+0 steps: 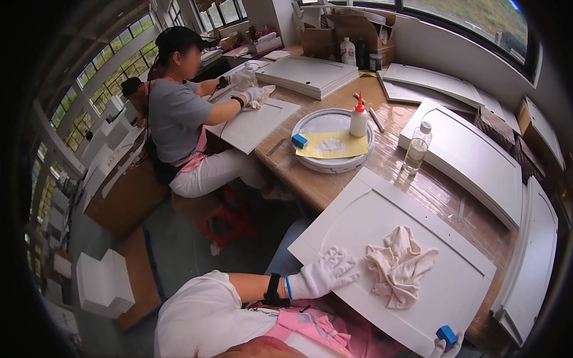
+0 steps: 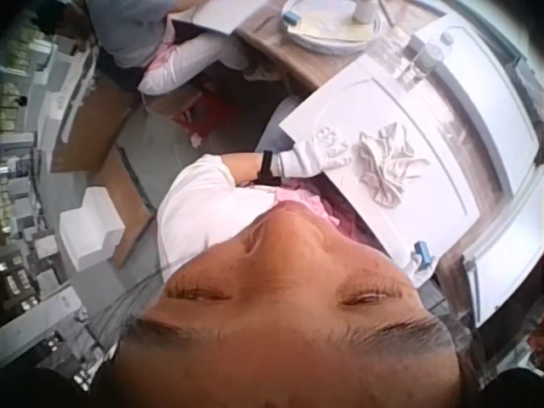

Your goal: Cleaning and finishing white cabinet doors using a cloth and a sanding block to smooth edges.

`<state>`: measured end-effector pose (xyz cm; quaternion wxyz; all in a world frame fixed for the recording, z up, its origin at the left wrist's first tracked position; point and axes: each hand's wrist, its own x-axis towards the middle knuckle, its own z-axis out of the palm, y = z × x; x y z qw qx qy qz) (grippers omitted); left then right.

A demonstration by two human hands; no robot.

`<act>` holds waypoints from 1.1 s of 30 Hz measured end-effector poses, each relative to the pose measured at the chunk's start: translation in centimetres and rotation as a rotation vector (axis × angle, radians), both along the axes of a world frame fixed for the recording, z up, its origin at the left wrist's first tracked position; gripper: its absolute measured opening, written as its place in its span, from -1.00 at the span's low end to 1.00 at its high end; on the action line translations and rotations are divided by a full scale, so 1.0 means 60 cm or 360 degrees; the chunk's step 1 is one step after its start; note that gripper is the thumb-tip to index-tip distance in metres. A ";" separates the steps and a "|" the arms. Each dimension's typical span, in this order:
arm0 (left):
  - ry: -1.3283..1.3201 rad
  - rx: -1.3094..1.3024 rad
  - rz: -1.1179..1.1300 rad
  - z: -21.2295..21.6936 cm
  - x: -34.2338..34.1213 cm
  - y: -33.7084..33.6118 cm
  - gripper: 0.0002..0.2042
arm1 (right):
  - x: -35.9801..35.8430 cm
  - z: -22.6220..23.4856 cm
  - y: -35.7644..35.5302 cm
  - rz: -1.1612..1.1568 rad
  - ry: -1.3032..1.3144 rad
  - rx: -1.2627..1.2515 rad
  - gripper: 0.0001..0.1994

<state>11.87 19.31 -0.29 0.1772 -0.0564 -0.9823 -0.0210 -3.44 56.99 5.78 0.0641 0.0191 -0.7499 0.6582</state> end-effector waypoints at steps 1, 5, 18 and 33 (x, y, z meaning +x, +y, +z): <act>-0.0006 0.0026 0.0007 -0.003 0.000 -0.001 -0.45 | -0.002 -0.003 0.002 0.0005 0.0003 0.0004 -0.39; -0.0029 0.0041 0.0020 -0.006 0.002 -0.001 -0.46 | -0.006 -0.012 0.016 0.0112 -0.0030 0.0019 -0.36; -0.0137 0.0031 0.0096 0.004 0.008 0.018 -0.46 | 0.012 0.006 -0.015 0.0110 -0.0233 0.0066 -0.29; -0.0319 0.0010 0.0112 0.002 0.006 0.016 -0.45 | 0.023 0.062 -0.087 0.0462 -0.0257 -0.0127 -0.55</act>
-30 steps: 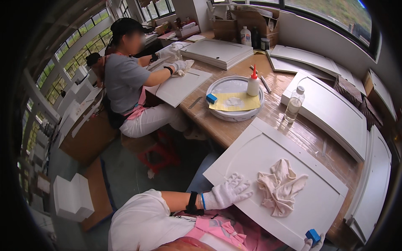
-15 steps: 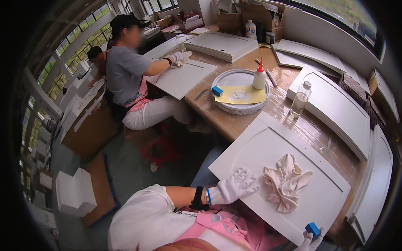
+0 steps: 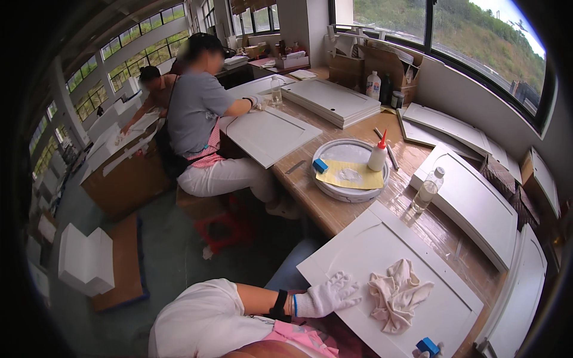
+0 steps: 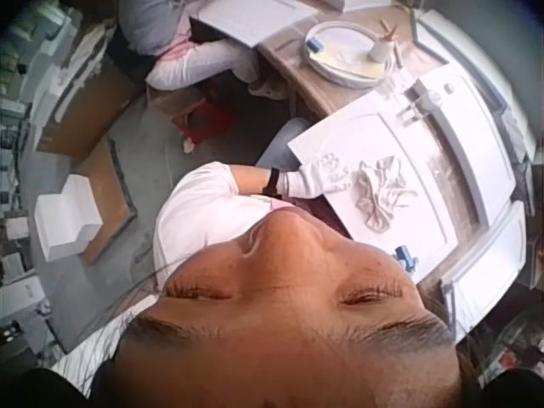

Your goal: Cleaning and finishing white cabinet doors using a cloth and a sanding block to smooth edges.

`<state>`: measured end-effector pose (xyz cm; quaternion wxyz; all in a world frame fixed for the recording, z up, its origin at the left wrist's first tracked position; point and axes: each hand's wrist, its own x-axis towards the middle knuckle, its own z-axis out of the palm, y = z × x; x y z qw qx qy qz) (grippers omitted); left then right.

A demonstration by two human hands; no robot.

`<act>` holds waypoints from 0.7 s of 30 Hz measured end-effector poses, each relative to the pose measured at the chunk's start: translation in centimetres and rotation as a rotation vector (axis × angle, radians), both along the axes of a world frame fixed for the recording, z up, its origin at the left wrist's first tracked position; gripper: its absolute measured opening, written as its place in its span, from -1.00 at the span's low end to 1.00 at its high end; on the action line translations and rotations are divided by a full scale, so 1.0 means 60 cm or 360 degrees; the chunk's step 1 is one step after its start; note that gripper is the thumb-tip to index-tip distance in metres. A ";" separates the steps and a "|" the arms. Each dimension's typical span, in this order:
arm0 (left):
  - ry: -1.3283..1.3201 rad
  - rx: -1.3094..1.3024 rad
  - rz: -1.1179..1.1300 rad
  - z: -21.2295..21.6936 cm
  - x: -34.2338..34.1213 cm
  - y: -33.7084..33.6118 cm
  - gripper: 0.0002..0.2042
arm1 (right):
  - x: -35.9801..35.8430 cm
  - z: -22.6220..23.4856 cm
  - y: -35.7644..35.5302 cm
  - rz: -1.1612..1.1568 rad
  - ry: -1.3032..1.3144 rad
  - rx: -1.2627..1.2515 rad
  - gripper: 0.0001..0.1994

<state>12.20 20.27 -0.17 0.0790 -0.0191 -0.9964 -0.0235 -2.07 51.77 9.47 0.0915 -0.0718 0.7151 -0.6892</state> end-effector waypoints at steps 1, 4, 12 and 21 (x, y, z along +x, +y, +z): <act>0.0004 0.0001 0.0006 -0.002 0.000 0.001 -0.45 | 0.003 -0.005 -0.001 -0.0010 0.0144 0.0014 -0.55; 0.0023 0.0051 0.0004 -0.002 -0.003 -0.001 -0.45 | -0.013 -0.021 -0.002 0.0133 0.0204 -0.0361 -0.54; 0.0089 0.0018 0.0008 -0.013 -0.002 0.000 -0.44 | -0.002 -0.023 0.008 -0.0032 0.0212 -0.0023 -0.53; 0.0078 -0.0054 0.0001 -0.026 -0.005 0.000 -0.43 | 0.017 0.005 -0.011 -0.0055 0.0112 -0.0071 -0.53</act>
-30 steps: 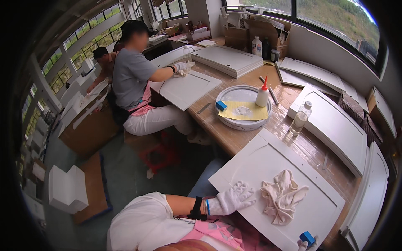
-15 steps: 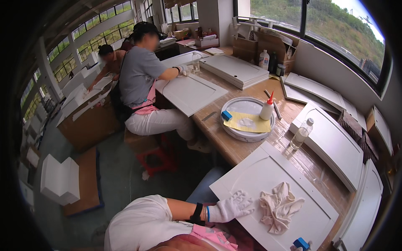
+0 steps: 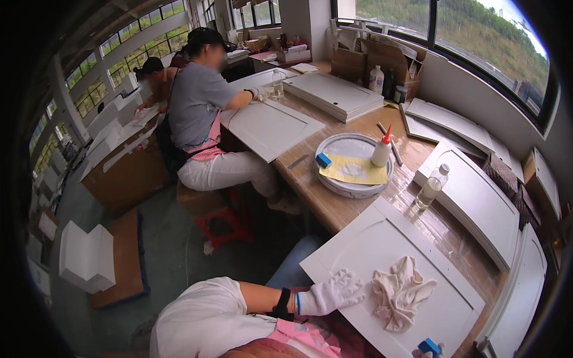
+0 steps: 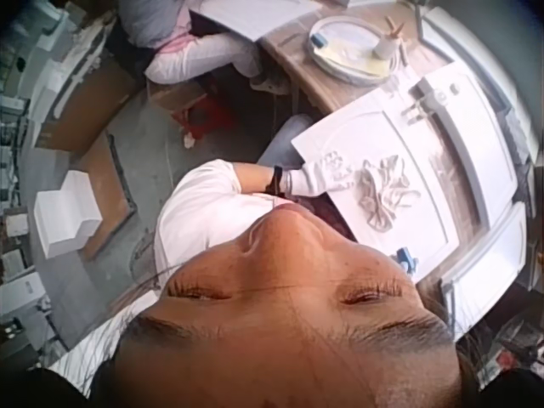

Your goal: Cleaning and finishing white cabinet doors using a cloth and a sanding block to smooth edges.

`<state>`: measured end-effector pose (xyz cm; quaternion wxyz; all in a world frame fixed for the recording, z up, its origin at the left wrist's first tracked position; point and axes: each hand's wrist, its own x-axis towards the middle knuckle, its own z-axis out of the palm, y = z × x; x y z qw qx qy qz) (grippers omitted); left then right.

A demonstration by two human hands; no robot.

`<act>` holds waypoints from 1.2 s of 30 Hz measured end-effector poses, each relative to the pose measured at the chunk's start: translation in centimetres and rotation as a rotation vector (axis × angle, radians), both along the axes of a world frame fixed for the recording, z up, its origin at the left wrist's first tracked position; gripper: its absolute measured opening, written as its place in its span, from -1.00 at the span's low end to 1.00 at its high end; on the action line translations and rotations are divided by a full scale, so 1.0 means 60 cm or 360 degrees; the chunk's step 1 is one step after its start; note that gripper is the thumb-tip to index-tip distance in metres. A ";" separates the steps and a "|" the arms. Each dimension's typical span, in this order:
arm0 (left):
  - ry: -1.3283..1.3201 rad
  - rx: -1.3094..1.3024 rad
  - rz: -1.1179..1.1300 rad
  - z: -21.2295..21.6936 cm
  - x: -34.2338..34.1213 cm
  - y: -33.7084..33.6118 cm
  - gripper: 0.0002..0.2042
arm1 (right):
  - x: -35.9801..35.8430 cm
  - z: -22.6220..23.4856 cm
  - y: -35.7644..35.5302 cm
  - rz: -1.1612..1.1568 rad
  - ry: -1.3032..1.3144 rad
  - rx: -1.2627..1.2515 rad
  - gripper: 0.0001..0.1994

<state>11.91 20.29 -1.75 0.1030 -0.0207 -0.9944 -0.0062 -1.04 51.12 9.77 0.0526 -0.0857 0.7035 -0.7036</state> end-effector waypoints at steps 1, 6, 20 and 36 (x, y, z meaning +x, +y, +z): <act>-0.0001 0.0005 -0.0001 0.000 0.000 0.000 -0.43 | 0.000 0.001 0.000 0.0009 -0.0017 -0.0002 -0.53; -0.0059 0.0006 0.0008 0.004 0.001 0.001 -0.43 | -0.001 -0.004 -0.002 0.0041 -0.0086 -0.0021 -0.54; 0.0116 0.0101 0.0010 -0.016 0.002 0.003 -0.44 | -0.001 -0.013 -0.013 0.0174 -0.0139 -0.0005 -0.56; -0.0059 0.0050 0.0026 0.004 0.001 0.001 -0.42 | -0.024 -0.087 0.019 0.0221 -0.0135 -0.0234 -0.49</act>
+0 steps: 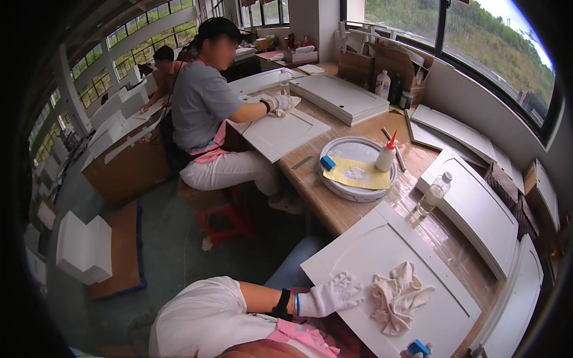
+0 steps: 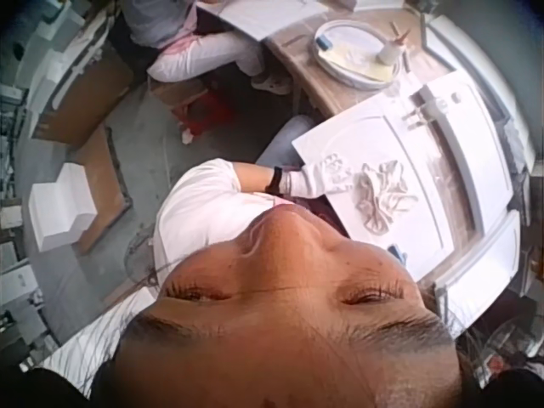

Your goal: Cleaning and finishing white cabinet doors using a cloth and a sanding block to smooth edges.

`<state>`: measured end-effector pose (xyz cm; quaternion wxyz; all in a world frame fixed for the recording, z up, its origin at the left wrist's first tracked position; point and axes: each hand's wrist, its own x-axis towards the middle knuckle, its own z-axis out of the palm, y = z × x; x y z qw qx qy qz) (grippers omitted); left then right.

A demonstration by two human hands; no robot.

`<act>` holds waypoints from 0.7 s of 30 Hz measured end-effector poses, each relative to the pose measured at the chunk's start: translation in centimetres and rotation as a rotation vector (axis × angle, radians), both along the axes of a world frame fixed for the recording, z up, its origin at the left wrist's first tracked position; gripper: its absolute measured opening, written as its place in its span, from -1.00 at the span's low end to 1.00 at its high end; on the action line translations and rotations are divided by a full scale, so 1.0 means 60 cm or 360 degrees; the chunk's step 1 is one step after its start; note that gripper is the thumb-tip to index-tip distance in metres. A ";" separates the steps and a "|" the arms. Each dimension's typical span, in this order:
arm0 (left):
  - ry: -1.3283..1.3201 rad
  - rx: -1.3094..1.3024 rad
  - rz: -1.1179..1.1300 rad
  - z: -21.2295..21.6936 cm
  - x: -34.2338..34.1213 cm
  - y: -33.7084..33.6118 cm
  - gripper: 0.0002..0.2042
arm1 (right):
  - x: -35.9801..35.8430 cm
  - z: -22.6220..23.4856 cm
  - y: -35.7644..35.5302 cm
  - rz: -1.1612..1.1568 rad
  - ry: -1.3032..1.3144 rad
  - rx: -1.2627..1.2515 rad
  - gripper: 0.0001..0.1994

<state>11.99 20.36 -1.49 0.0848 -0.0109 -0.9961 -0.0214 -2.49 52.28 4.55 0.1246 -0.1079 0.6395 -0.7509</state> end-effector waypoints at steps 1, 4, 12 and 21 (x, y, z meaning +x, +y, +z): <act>0.0003 -0.0003 -0.0001 0.000 -0.001 0.000 -0.42 | 0.002 0.001 0.002 0.0001 0.0000 0.0011 -0.50; -0.0082 -0.0010 -0.0001 0.026 -0.005 0.001 -0.42 | 0.007 -0.004 0.009 -0.0010 -0.0024 -0.0011 -0.50; -0.0124 -0.0017 -0.0007 0.032 0.000 -0.001 -0.46 | 0.022 0.008 0.000 -0.0080 -0.0105 -0.0067 -0.52; -0.0204 -0.0012 0.0012 0.037 -0.003 0.001 -0.46 | 0.035 0.006 0.006 0.0032 -0.0139 -0.0199 -0.53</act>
